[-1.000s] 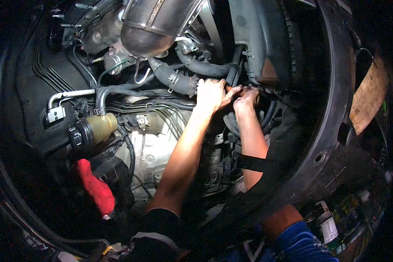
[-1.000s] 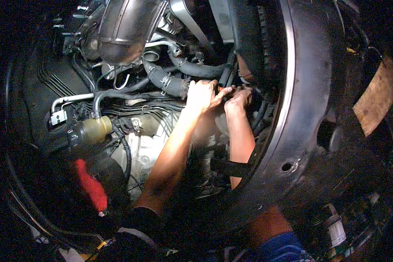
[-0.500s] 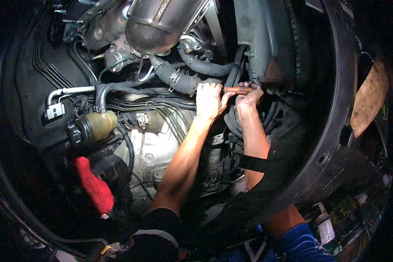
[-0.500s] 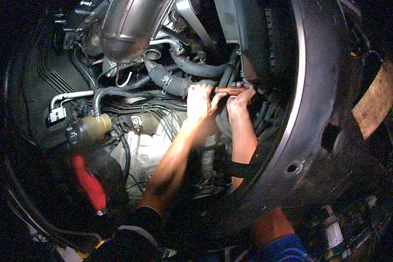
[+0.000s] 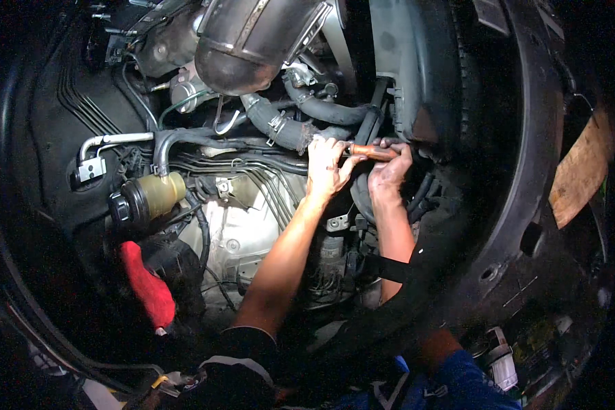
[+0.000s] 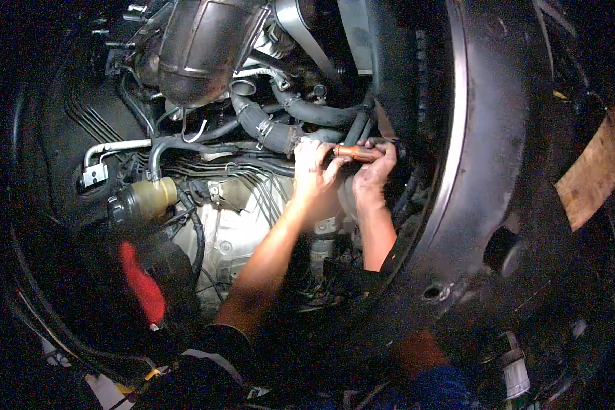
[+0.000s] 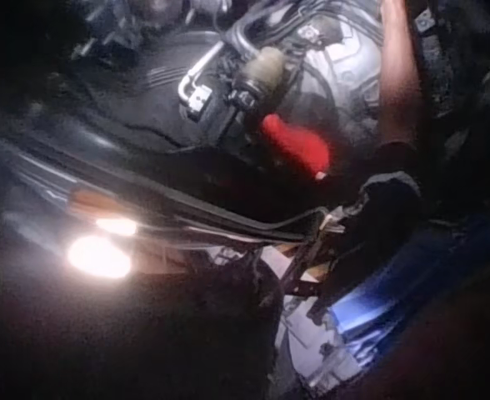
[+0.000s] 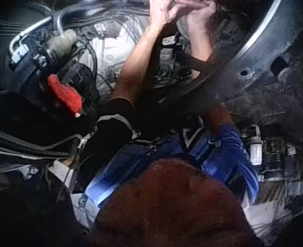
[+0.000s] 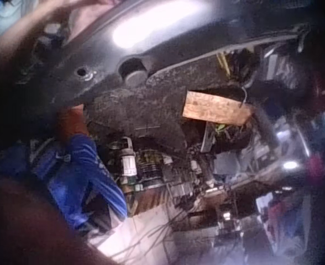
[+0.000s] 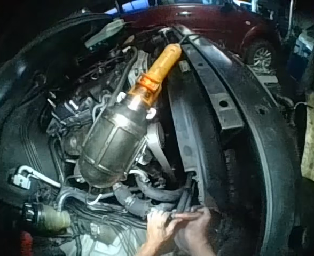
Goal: The person loosens a hose clamp in a car engine bay using a screwdriver and disconnects the hose by hand.
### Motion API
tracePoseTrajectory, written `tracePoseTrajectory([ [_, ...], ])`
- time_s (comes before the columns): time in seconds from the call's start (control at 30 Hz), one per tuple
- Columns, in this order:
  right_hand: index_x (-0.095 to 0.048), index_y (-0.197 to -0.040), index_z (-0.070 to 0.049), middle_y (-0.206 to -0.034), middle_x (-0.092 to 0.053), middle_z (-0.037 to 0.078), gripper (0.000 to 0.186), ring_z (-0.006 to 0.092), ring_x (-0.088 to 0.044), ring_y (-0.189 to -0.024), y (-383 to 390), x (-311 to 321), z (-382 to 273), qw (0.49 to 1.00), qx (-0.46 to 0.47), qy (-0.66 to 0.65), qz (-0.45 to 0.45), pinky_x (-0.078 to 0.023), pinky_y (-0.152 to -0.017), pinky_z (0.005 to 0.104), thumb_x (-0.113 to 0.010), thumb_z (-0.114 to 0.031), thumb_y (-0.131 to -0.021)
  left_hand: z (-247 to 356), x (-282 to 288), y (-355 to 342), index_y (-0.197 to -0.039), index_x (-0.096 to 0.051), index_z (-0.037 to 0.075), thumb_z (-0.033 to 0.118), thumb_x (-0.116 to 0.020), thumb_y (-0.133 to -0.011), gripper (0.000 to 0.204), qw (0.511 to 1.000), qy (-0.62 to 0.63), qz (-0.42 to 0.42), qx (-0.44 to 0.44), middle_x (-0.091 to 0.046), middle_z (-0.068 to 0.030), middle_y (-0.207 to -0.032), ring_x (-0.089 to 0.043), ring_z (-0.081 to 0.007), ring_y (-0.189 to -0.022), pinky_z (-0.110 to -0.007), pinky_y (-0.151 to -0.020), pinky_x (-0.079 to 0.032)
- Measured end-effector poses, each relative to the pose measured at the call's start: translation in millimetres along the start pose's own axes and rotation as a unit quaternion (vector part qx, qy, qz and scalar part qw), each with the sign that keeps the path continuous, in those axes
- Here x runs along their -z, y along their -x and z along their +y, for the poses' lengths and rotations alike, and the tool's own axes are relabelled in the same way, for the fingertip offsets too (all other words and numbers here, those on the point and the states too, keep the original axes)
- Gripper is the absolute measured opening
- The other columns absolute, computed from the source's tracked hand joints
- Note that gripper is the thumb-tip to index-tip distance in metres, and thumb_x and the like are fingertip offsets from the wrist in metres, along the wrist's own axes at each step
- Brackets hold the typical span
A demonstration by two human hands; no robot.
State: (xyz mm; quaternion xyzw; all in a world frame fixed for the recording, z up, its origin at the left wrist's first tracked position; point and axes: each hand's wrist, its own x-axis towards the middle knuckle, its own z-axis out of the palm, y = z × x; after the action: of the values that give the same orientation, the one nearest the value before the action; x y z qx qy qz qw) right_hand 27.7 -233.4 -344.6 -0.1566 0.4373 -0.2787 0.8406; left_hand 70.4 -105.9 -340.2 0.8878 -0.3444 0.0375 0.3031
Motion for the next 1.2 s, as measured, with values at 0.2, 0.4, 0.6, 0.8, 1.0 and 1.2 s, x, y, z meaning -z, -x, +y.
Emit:
tracePoseTrajectory([
  [0.2,-0.059,-0.078,-0.003,-0.073,-0.056,0.009,0.014,0.0277,-0.058,-0.077,1,0,2,0.993,-0.038,-0.044,-0.100,-0.048,-0.084,0.0409,-0.053,-0.016,-0.079,1,0,2,-0.098,-0.066,0.006,0.034,-0.081,-0.078,0.037,0.998,0.029,0.048,0.027,-0.060,-0.0096,-0.087,-0.058,-0.0316,-0.088,-0.045,-0.087,-0.042],
  [0.4,-0.064,-0.118,-0.003,-0.096,-0.072,0.014,0.032,0.0245,-0.070,-0.087,22,8,0,0.973,0.043,0.226,-0.024,-0.057,-0.076,0.0377,-0.048,-0.021,-0.098,9,12,19,-0.107,-0.065,0.003,0.030,-0.080,-0.080,0.042,0.999,0.033,0.032,0.028,-0.058,-0.0149,-0.096,-0.056,-0.0367,-0.097,-0.049,-0.095,-0.041],
  [0.6,-0.063,-0.112,0.003,-0.097,-0.072,0.016,0.024,0.0252,-0.073,-0.076,43,-10,-31,0.930,-0.046,0.361,-0.047,-0.061,-0.059,0.0323,-0.060,-0.017,-0.099,34,14,26,-0.123,-0.047,-0.004,0.047,-0.052,-0.102,0.055,0.541,0.557,0.121,0.618,-0.061,-0.0171,-0.102,-0.065,-0.0260,-0.082,-0.032,-0.063,-0.056],
  [0.8,-0.068,-0.110,0.004,-0.086,-0.071,0.009,0.025,0.0120,-0.067,-0.065,71,-4,-28,0.866,0.029,0.467,-0.177,-0.054,-0.054,0.0242,-0.062,-0.018,-0.100,28,-1,-26,-0.102,-0.044,0.009,0.031,-0.035,-0.106,0.025,0.309,0.627,0.296,0.650,-0.048,-0.0067,-0.074,-0.051,-0.0231,-0.058,-0.044,-0.058,-0.050],
  [1.0,-0.057,-0.110,0.005,-0.091,-0.068,0.023,0.022,0.0419,-0.067,-0.079,100,11,-24,0.607,0.221,0.665,-0.374,-0.053,-0.071,0.0473,-0.057,-0.014,-0.099,14,1,6,-0.085,-0.045,0.017,0.041,-0.038,-0.107,0.034,0.465,0.588,0.185,0.636,-0.037,0.0021,-0.060,-0.035,-0.0148,-0.045,-0.032,-0.042,-0.034],
  [1.2,-0.047,-0.108,0.000,-0.095,-0.061,0.032,0.019,0.0514,-0.062,-0.082,122,18,-1,0.581,0.142,0.724,-0.343,-0.049,-0.071,0.0569,-0.052,-0.016,-0.099,-2,6,26,-0.089,-0.044,0.016,0.044,-0.039,-0.107,0.034,0.527,0.588,0.128,0.600,-0.035,0.0033,-0.059,-0.031,-0.0117,-0.041,-0.029,-0.035,-0.029],
])
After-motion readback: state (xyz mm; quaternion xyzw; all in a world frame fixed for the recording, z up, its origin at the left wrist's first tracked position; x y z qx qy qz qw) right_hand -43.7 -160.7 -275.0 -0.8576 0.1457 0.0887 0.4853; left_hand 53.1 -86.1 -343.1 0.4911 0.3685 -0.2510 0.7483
